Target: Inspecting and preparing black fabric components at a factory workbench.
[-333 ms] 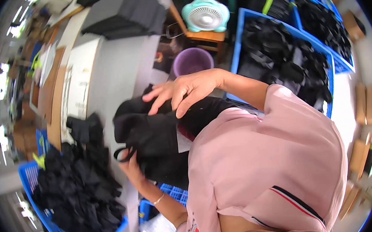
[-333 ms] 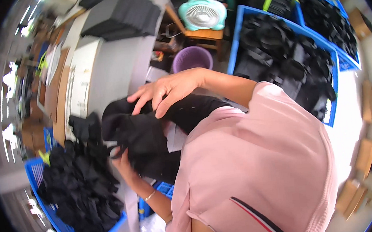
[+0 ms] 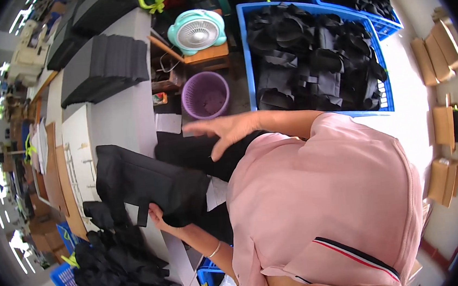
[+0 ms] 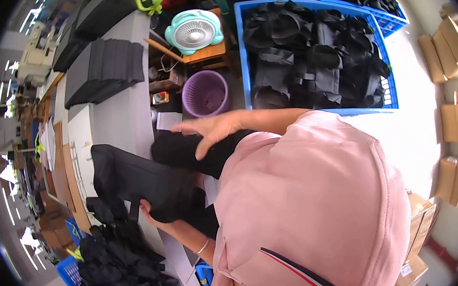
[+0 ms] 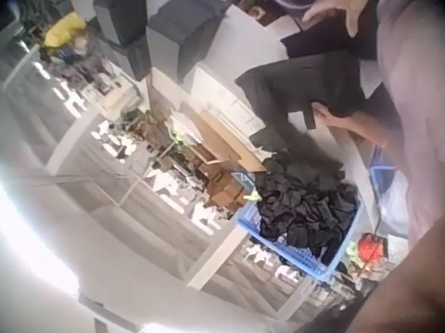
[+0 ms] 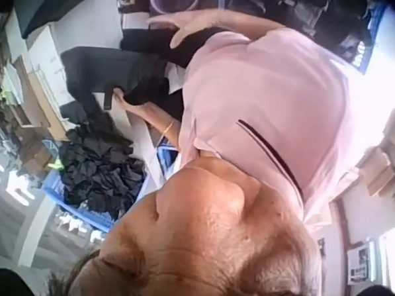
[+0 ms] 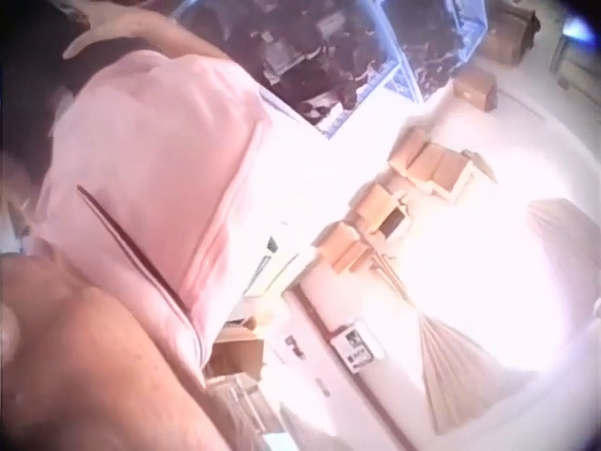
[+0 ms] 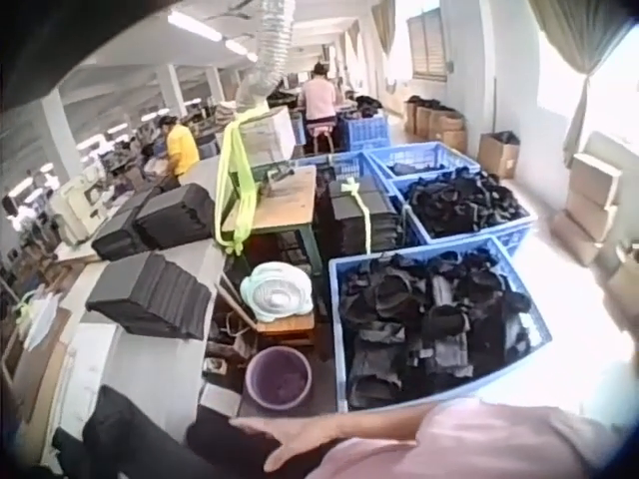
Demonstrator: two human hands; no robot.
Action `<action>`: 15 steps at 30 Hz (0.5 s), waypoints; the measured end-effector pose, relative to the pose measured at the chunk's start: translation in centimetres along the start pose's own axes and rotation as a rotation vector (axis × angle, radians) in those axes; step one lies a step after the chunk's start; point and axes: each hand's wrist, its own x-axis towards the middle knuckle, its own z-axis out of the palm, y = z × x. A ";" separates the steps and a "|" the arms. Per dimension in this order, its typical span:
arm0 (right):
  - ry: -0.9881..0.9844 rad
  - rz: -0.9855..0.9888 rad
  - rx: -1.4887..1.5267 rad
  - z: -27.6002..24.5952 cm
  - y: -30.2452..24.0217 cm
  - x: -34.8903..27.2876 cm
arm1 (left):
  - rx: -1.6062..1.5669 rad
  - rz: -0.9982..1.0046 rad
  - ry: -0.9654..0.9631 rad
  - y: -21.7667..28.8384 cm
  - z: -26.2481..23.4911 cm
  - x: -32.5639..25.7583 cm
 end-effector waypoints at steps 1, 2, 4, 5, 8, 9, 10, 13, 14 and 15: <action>-0.057 -0.072 0.146 0.9 0.7 -1.3 | -0.100 -0.075 -0.029 -1.1 1.7 -0.5; -0.008 -0.110 0.346 2.2 1.2 -1.7 | -0.117 -0.175 -0.070 -2.2 3.4 -1.1; 0.239 0.029 0.615 3.0 2.5 -2.8 | 0.090 -0.154 -0.158 -4.7 6.7 -2.8; 0.456 0.154 0.715 2.8 3.3 -3.4 | 0.162 -0.122 -0.286 -5.7 8.1 -3.9; 0.829 -0.085 1.155 -1.0 6.6 -5.4 | 0.226 -0.185 -0.555 -7.0 10.5 -5.7; 1.042 -0.047 1.064 -3.2 8.1 -6.7 | 0.274 -0.141 -0.614 -6.8 10.7 -5.8; 1.077 -0.158 1.128 -5.6 9.8 -8.9 | 0.341 -0.172 -0.533 -6.7 10.7 -5.8; 1.616 -0.125 0.967 -13.1 14.5 -17.3 | 0.423 -0.146 -0.477 -5.9 9.3 -5.0; 1.642 -0.256 0.866 -15.2 15.7 -20.9 | 0.424 -0.182 -0.405 -5.7 8.5 -4.7; 1.744 -0.271 0.772 -17.4 16.7 -24.5 | 0.416 -0.186 -0.395 -5.7 7.6 -4.5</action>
